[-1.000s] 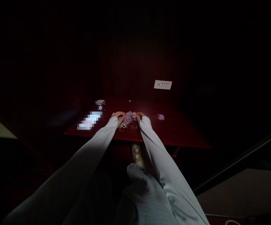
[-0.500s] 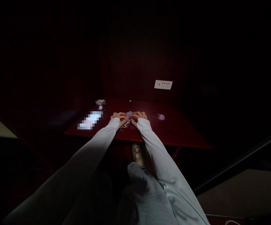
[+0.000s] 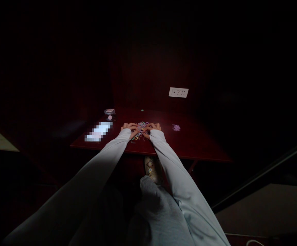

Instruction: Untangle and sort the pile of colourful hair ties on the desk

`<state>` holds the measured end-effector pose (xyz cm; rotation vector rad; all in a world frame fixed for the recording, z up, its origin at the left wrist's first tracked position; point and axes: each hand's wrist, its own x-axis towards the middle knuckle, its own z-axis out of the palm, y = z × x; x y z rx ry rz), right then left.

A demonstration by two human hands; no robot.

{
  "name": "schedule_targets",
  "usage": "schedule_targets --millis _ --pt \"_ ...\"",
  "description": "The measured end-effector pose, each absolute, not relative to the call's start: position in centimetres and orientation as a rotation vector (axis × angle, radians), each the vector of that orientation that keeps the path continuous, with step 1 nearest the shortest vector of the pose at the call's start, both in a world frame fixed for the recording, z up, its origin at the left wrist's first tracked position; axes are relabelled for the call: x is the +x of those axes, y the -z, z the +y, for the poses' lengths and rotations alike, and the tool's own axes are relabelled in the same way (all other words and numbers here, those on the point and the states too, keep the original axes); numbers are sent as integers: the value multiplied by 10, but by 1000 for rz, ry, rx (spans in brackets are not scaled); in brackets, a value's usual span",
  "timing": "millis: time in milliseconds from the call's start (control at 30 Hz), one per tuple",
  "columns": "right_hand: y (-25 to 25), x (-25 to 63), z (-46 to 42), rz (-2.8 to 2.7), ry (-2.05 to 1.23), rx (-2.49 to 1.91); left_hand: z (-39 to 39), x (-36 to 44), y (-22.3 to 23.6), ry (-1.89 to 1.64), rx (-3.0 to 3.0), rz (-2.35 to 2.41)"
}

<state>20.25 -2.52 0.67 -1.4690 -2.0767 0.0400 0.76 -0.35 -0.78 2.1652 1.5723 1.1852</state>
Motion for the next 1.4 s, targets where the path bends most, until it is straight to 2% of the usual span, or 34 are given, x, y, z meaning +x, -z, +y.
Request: schedule_targets --millis 200,1400 --pt "-7 203 -24 -2063 -61 -1418 -5 7 6 -1101 2195 1619" --pt "-7 203 -24 -2004 -165 -1315 -1 1 6 -1115 2208 1538"
